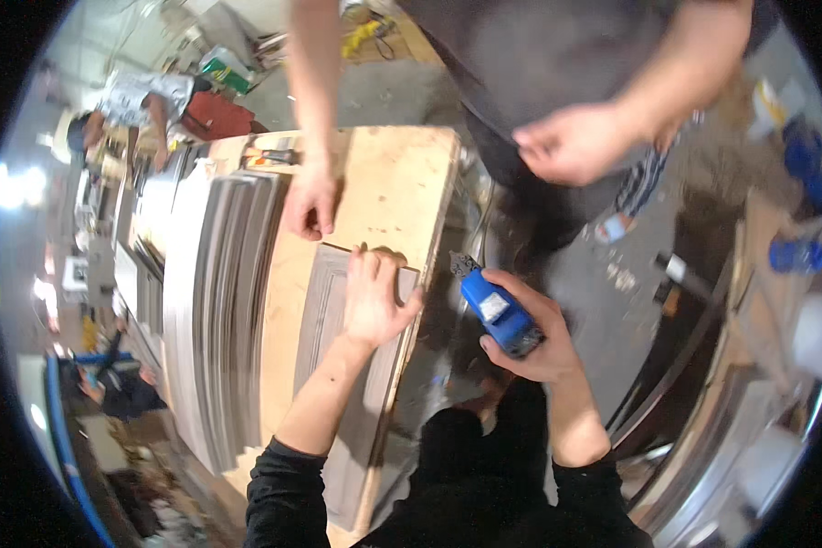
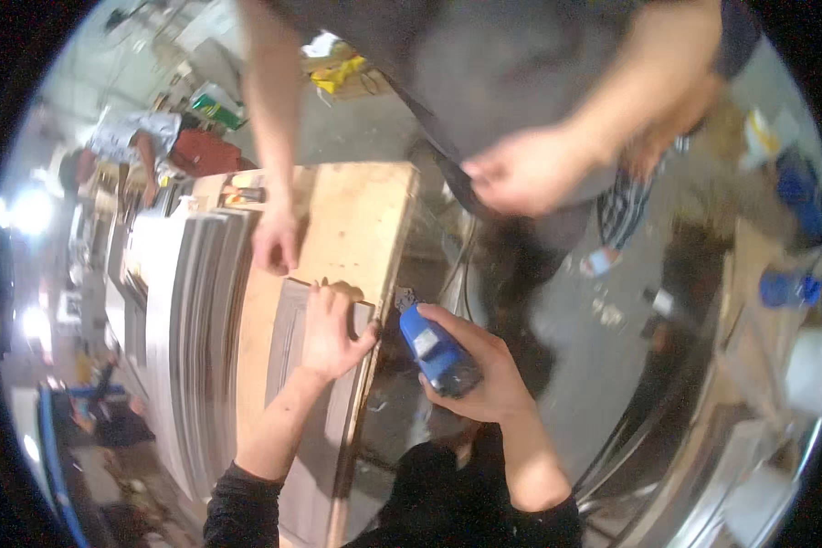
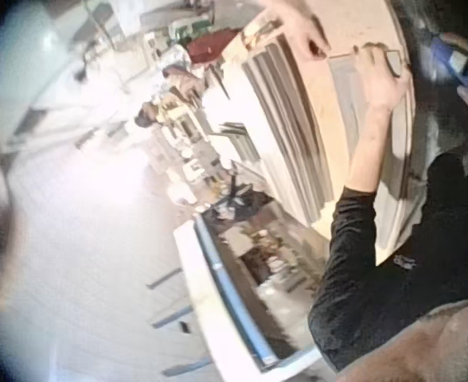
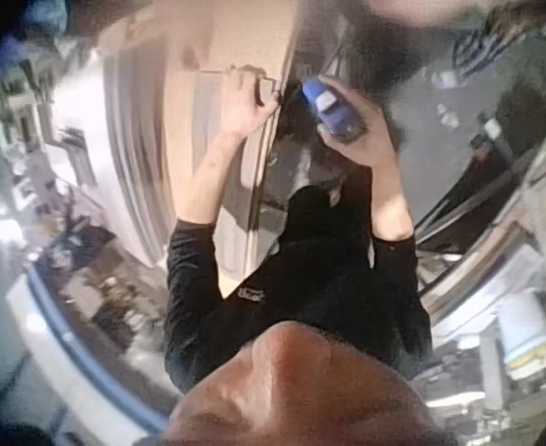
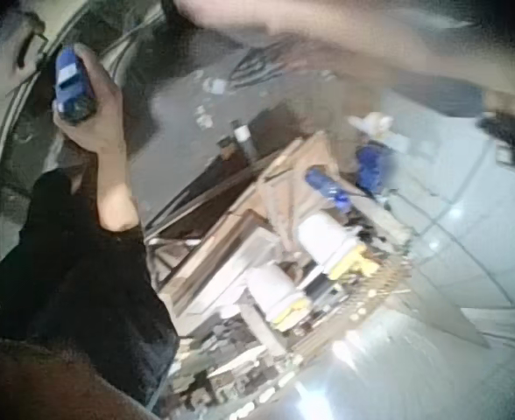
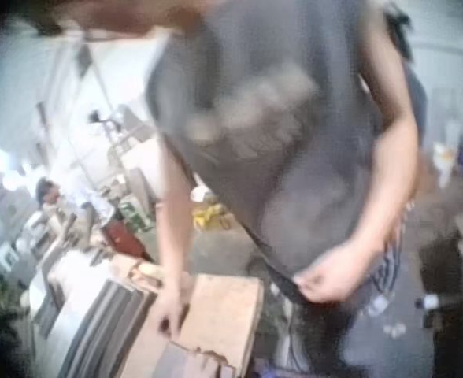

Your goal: The person applies glue onto wooden frame strips, attaches them around the edges of a wooden panel, and fastens them in place using a pneumatic nail gun.

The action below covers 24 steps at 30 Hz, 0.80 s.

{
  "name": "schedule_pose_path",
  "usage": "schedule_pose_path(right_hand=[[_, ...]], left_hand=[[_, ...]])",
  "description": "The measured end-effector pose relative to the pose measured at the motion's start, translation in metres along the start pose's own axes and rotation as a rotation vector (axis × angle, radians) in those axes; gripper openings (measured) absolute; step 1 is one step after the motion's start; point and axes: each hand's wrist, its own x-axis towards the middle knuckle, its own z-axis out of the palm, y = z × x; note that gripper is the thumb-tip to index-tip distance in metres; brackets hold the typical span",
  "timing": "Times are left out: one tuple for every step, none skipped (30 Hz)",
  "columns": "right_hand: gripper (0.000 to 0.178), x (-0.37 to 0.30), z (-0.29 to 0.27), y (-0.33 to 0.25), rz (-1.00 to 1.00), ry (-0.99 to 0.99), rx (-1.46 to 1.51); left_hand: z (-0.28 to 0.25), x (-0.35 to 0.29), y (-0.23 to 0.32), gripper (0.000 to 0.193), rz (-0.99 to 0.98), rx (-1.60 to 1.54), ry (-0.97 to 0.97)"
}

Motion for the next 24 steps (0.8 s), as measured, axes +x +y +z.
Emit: schedule_pose_path(right_hand=[[0.079, 0.017, 0.002, -0.013, 0.008, -0.071, -0.129], [0.083, 0.035, 0.006, -0.025, 0.01, -0.139, -0.256], [0.083, 0.053, 0.013, -0.031, -0.02, -0.194, -0.281], [0.084, 0.072, 0.02, -0.039, -0.022, -0.252, -0.374], [0.085, 0.091, 0.028, -0.042, -0.023, -0.307, -0.467], [0.082, 0.111, 0.038, -0.039, -0.016, -0.333, -0.567], [0.081, 0.13, 0.051, -0.029, 0.038, -0.343, -0.716], [0.079, 0.148, 0.07, -0.024, 0.084, -0.356, -0.85], [0.076, 0.166, 0.089, -0.027, 0.11, -0.434, -0.958], [0.075, 0.176, 0.095, 0.004, -0.059, -0.374, -0.96], [0.072, 0.19, 0.105, 0.02, -0.044, -0.402, -0.982], [0.07, 0.201, 0.114, 0.037, -0.03, -0.428, -1.061], [0.068, 0.207, 0.124, 0.047, -0.016, -0.458, -1.137], [0.061, 0.201, 0.13, 0.046, -0.173, -0.442, -1.122], [0.056, 0.197, 0.129, 0.063, -0.366, -0.34, -1.054], [0.055, 0.184, 0.14, 0.062, -0.318, -0.355, -0.938], [0.054, 0.169, 0.15, 0.062, -0.264, -0.375, -0.822], [0.056, 0.153, 0.156, 0.058, -0.08, -0.444, -0.783], [0.058, 0.136, 0.157, 0.053, 0.109, -0.503, -0.744], [0.062, 0.122, 0.155, 0.064, -0.021, -0.459, -0.857], [0.062, 0.117, 0.156, 0.067, -0.031, -0.461, -0.863], [0.063, 0.112, 0.155, 0.068, -0.003, -0.449, -0.834], [0.065, 0.109, 0.152, 0.069, 0.025, -0.433, -0.805], [0.065, 0.103, 0.151, 0.066, 0.053, -0.421, -0.818]], left_hand=[[-0.008, -0.009, 0.006, 0.064, -0.057, -0.035, -0.002], [-0.016, -0.021, 0.013, 0.07, -0.119, -0.021, 0.047], [-0.018, -0.039, 0.02, 0.076, -0.184, -0.011, 0.089], [-0.026, -0.062, 0.025, 0.078, -0.256, -0.031, 0.079], [-0.029, -0.087, 0.029, 0.08, -0.327, -0.054, 0.064], [-0.034, -0.112, 0.035, 0.078, -0.389, -0.076, 0.075], [-0.037, -0.144, 0.042, 0.076, -0.449, -0.101, 0.075], [-0.039, -0.184, 0.05, 0.075, -0.539, -0.083, 0.077], [-0.038, -0.225, 0.057, 0.075, -0.631, -0.065, 0.08], [-0.039, -0.261, 0.066, 0.073, -0.707, -0.046, 0.079], [-0.039, -0.297, 0.075, 0.072, -0.79, -0.023, 0.077], [-0.039, -0.33, 0.084, 0.071, -0.852, 0.016, 0.063], [-0.04, -0.363, 0.094, 0.069, -0.923, 0.054, 0.044], [-0.043, -0.388, 0.103, 0.068, -0.999, 0.059, 0.056], [-0.046, -0.407, 0.109, 0.066, -1.063, 0.061, 0.069], [-0.048, -0.428, 0.113, 0.066, -1.102, 0.061, 0.085], [-0.049, -0.449, 0.119, 0.064, -1.16, 0.092, 0.096], [-0.048, -0.464, 0.123, 0.062, -1.198, 0.111, 0.106], [-0.05, -0.472, 0.125, 0.062, -1.211, 0.099, 0.114], [-0.053, -0.478, 0.122, 0.059, -1.185, 0.101, 0.095], [-0.057, -0.48, 0.117, 0.057, -1.155, 0.11, 0.077], [-0.061, -0.482, 0.117, 0.055, -1.138, 0.113, 0.05], [-0.061, -0.484, 0.115, 0.055, -1.13, 0.107, 0.06], [-0.062, -0.489, 0.113, 0.055, -1.105, 0.122, 0.06]])
